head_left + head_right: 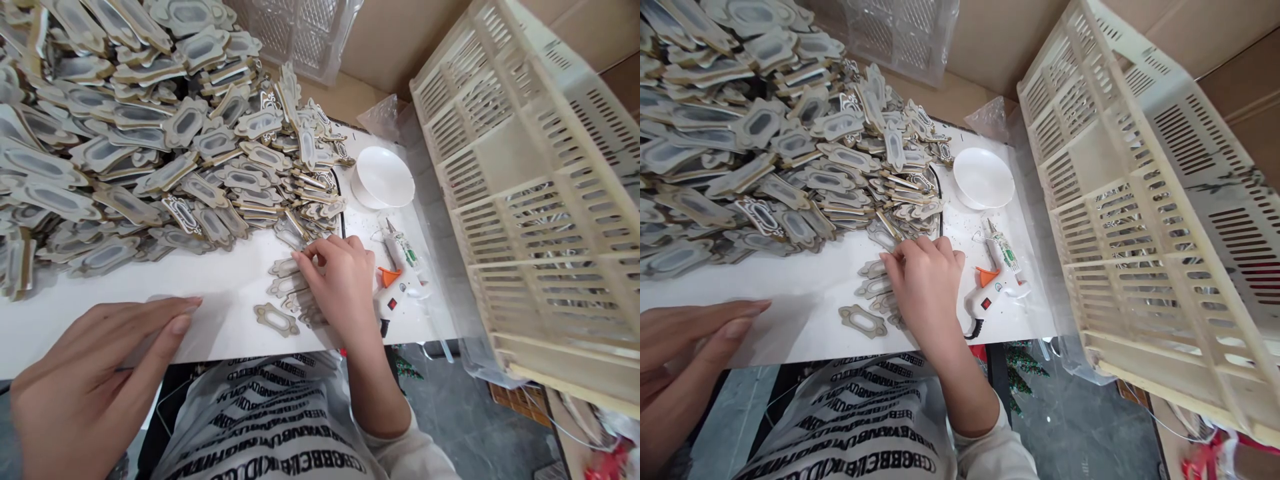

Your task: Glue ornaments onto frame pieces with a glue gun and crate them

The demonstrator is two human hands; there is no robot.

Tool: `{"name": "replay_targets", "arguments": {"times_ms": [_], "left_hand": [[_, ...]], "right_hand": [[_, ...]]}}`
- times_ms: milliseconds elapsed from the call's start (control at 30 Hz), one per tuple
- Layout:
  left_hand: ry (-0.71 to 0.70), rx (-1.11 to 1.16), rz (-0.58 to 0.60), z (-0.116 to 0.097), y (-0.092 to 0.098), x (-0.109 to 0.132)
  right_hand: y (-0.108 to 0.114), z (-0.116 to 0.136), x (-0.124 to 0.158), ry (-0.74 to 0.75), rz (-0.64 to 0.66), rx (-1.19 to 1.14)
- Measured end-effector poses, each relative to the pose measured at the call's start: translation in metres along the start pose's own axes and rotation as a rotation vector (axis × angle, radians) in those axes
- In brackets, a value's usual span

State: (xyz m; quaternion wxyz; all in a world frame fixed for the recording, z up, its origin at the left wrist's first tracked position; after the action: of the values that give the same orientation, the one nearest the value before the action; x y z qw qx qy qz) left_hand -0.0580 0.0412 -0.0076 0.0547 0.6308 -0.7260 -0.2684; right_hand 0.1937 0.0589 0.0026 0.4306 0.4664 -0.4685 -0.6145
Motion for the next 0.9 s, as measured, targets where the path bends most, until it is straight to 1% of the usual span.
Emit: {"name": "replay_targets", "arguments": {"times_ms": [133, 267, 367, 433, 500, 567, 633, 733, 833, 900], "left_hand": [[-0.117, -0.077, 0.008, 0.000, -0.005, -0.006], [-0.218, -0.170, 0.032, -0.001, -0.009, -0.010], [-0.254, -0.245, 0.047, -0.002, -0.011, -0.009], [-0.256, -0.280, 0.057, -0.002, -0.012, -0.010], [-0.277, -0.308, 0.038, -0.004, -0.014, -0.012], [-0.330, -0.332, -0.004, -0.010, -0.018, -0.015], [-0.389, -0.332, -0.007, -0.019, -0.025, -0.019], [-0.458, -0.275, 0.080, -0.035, -0.045, -0.022], [-0.514, -0.159, 0.186, -0.053, -0.071, -0.023], [-0.541, -0.092, 0.254, -0.064, -0.090, -0.024]], "right_hand": [[0.004, -0.001, 0.003, 0.000, -0.046, 0.019], [0.021, -0.011, 0.016, 0.007, -0.139, -0.059], [0.034, -0.031, 0.032, -0.024, -0.214, -0.110], [0.040, -0.049, 0.045, -0.082, -0.273, -0.096], [0.042, -0.068, 0.057, -0.167, -0.331, -0.064], [0.040, -0.084, 0.069, -0.292, -0.359, -0.033], [0.034, -0.097, 0.078, -0.445, -0.317, 0.010], [0.024, -0.109, 0.084, -0.651, -0.137, 0.084], [0.017, -0.110, 0.082, -0.757, 0.032, 0.104], [0.017, -0.107, 0.077, -0.777, 0.089, 0.095]]}}
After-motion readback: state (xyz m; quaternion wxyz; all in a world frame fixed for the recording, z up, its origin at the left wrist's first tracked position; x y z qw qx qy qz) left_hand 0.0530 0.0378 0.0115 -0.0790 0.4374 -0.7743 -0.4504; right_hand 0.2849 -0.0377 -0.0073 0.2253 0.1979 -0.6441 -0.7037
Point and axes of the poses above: each hand's wrist, its own x-axis away from the middle knuckle, its own y-axis out of the back of the hand, z = x × y, the point moved 3 cm from there along -x, towards the middle knuckle, and after that the axes turned 15 degrees about x, right-handed, at the moved point
